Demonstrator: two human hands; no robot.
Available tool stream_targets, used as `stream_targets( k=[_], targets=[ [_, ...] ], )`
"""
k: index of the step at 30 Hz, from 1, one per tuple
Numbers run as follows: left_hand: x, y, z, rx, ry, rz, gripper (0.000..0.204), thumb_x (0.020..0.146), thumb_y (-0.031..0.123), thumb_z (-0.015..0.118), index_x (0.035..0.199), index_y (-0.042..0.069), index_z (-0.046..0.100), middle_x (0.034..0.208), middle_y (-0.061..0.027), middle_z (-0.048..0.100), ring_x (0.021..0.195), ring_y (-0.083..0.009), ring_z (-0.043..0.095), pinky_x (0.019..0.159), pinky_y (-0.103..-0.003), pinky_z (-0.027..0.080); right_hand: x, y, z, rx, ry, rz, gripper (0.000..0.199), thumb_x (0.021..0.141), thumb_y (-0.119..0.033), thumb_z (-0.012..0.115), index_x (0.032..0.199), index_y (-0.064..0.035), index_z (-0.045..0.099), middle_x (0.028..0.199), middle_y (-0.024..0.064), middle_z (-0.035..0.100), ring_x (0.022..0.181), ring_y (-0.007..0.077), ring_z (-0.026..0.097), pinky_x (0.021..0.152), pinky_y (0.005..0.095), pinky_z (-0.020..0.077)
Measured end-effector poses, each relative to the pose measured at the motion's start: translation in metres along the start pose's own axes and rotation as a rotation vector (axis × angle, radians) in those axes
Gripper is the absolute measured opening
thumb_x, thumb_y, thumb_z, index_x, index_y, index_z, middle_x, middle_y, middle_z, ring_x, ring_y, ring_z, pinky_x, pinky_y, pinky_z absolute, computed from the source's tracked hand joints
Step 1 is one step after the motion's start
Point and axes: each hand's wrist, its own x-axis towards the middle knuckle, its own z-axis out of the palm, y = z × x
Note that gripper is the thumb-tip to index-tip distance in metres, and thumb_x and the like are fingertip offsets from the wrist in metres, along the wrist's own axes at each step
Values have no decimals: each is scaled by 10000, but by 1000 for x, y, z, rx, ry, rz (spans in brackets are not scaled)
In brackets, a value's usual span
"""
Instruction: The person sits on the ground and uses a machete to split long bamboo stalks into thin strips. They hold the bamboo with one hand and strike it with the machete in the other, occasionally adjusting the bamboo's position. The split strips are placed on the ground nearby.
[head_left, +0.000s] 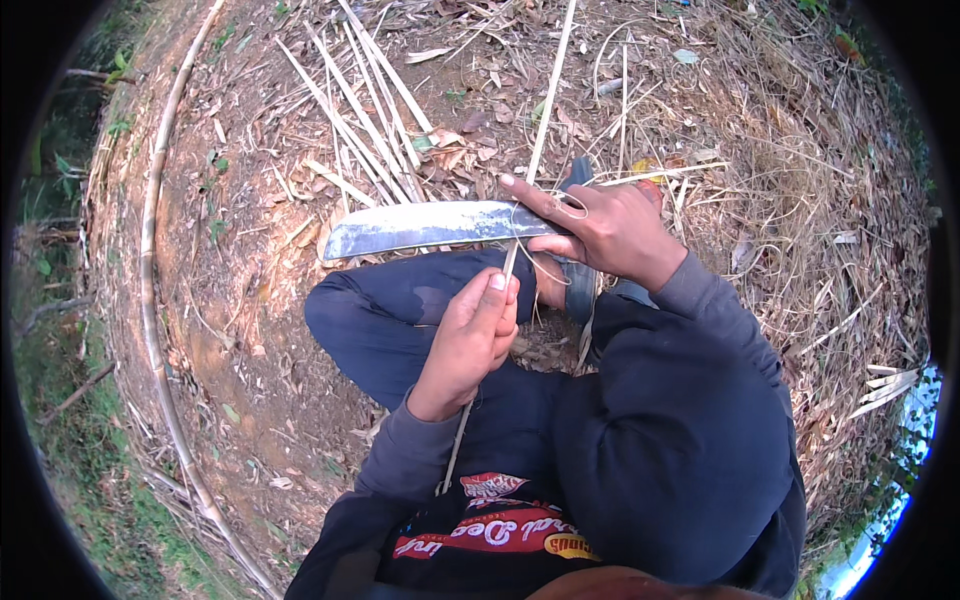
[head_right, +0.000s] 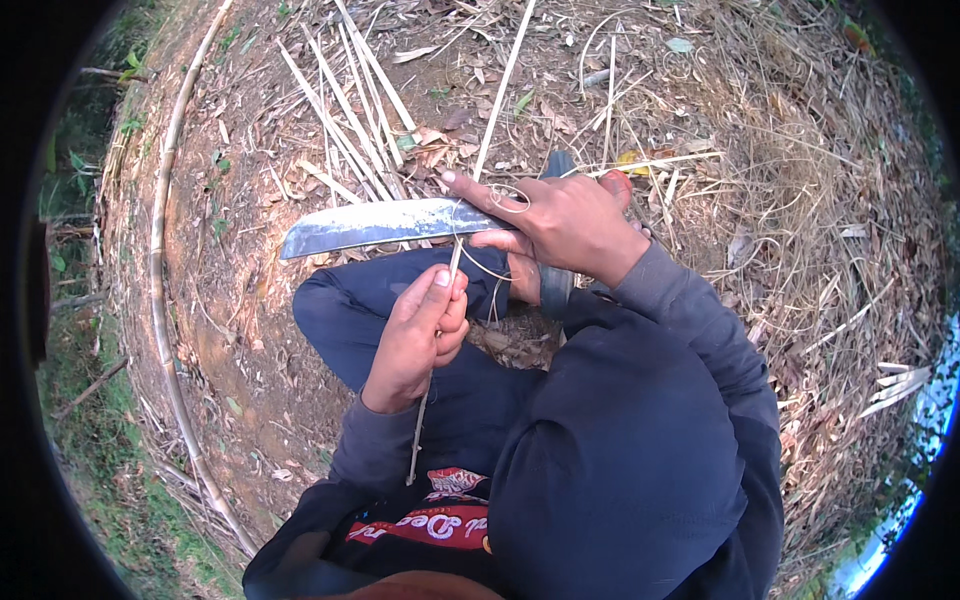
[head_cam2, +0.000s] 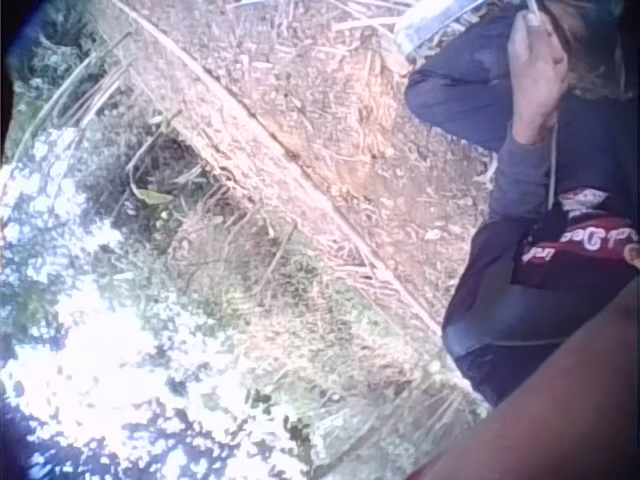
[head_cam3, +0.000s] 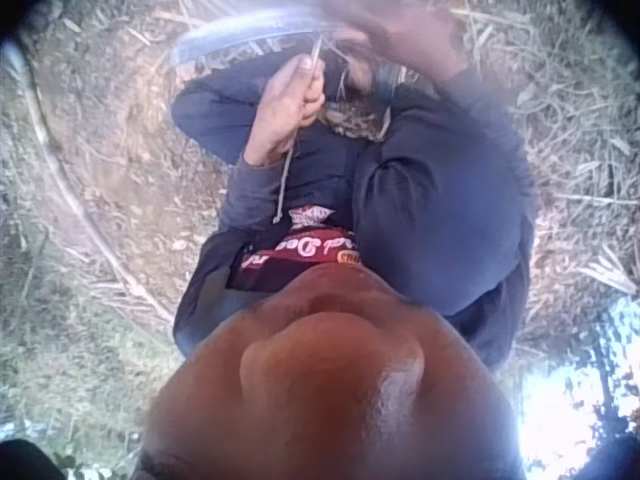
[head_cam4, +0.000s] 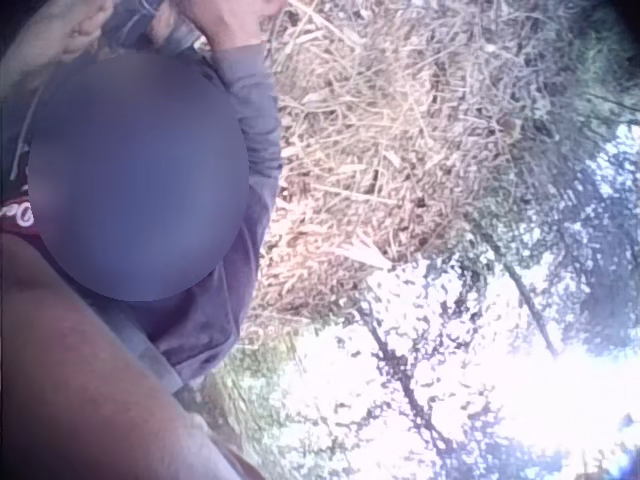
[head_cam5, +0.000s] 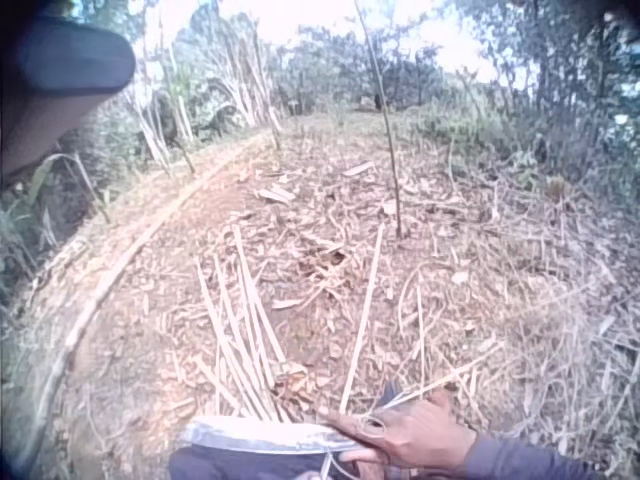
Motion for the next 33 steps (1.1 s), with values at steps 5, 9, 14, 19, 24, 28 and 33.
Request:
stream_targets(
  k=[5,9,14,19,24,28,33],
  targets=[
    [-7,-5,5,63,-21,76,258,1076,321,385,963,103,465,646,82,294,465,3,217,396,-191,155,-4,11,0,-47,59,60,678,881,-579,542,1491,-312,415,616,25,470,487,204,542,452,372,421],
    [-19,-6,2,70,1,-3,258,1074,323,393,962,103,465,650,82,305,472,4,225,400,-190,164,-7,43,10,-101,83,223,646,908,-574,530,1494,-339,393,639,52,556,513,235,593,465,382,462],
    [-35,-25,1,139,42,-26,252,1075,308,391,960,97,464,650,75,311,481,-3,234,405,-193,178,-4,77,26,-145,115,272,591,946,-574,490,1489,-368,383,738,102,668,568,281,656,503,407,509],
    [-56,-41,-11,269,44,-47,253,1079,297,379,955,91,457,651,63,316,489,-15,236,414,-202,199,-4,138,35,-61,57,608,471,1007,-478,475,1434,-280,484,696,200,646,617,366,648,583,456,506],
    [-77,-61,-20,407,36,-67,253,1079,288,383,947,86,459,656,59,348,504,-16,263,428,-197,209,-21,175,48,49,151,729,445,1018,-413,479,1438,-266,474,757,233,652,664,424,626,637,485,495],
    [-90,-59,-25,341,41,-156,249,1079,279,387,942,86,464,662,57,368,510,-16,279,435,-193,222,-22,164,43,-72,159,643,438,1022,-403,466,1435,-256,476,750,236,648,678,433,624,631,505,479],
    [-99,-56,-38,393,41,-200,274,1075,265,399,926,55,492,650,23,419,570,-43,370,514,-223,320,-37,182,37,-155,66,718,461,1014,-426,472,1424,-218,492,752,235,652,693,442,630,643,501,490]
  ],
)
